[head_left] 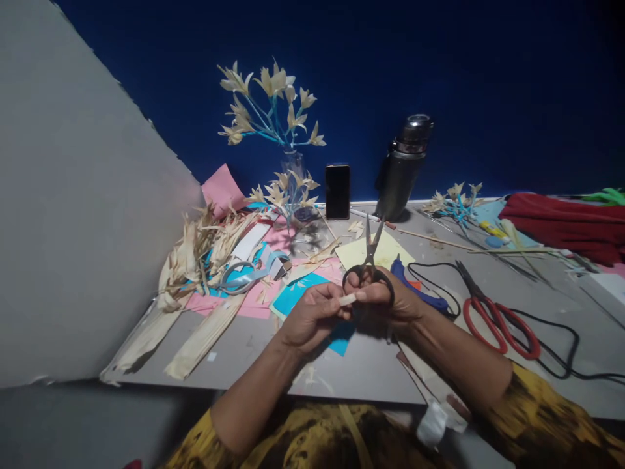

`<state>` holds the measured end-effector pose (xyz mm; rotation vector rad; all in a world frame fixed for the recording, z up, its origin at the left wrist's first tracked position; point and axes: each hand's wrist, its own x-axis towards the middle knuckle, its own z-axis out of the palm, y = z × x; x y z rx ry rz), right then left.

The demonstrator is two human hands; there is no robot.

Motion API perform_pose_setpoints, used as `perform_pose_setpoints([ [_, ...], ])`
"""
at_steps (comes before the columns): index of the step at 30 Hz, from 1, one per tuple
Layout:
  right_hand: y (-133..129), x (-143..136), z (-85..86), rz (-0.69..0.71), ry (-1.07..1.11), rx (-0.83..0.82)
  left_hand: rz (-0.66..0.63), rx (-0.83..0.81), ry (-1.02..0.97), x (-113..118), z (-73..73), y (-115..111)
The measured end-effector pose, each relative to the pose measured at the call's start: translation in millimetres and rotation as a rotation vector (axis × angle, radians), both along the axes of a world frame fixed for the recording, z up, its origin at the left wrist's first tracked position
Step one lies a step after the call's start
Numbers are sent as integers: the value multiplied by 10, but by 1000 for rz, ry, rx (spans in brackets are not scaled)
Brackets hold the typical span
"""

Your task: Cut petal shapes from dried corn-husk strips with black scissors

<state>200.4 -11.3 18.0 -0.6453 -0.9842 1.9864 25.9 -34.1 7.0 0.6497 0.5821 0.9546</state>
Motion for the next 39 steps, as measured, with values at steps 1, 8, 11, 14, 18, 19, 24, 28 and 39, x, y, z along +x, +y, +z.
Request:
perform_pose_setpoints([
  [1, 13, 11, 1, -10, 8, -2, -5, -11, -22, -7, 4, 2],
  [8, 14, -19, -23, -93, -165, 68, 83, 18, 129, -3, 37, 15],
  [11, 7, -32, -55, -74, -238, 69, 102, 65, 231, 4, 29, 5],
  [14, 12, -24, -76, -54, -219, 51, 90, 102, 262, 6, 7, -5],
  [18, 32, 10, -66, 9, -67, -19, 56, 76, 150, -2, -17, -2],
  [19, 38, 19, -56, 9, -43, -35, 42, 53, 106, -8, -20, 1],
  [24, 40, 9, 2, -132, -144, 40, 62, -16, 36, -35, -29, 19],
  [28, 2, -42, -12, -84, -189, 46, 103, -3, 113, -12, -43, 9],
  [39, -9, -35, 10, -111, -225, 68, 53, 46, 91, -18, 30, -28],
])
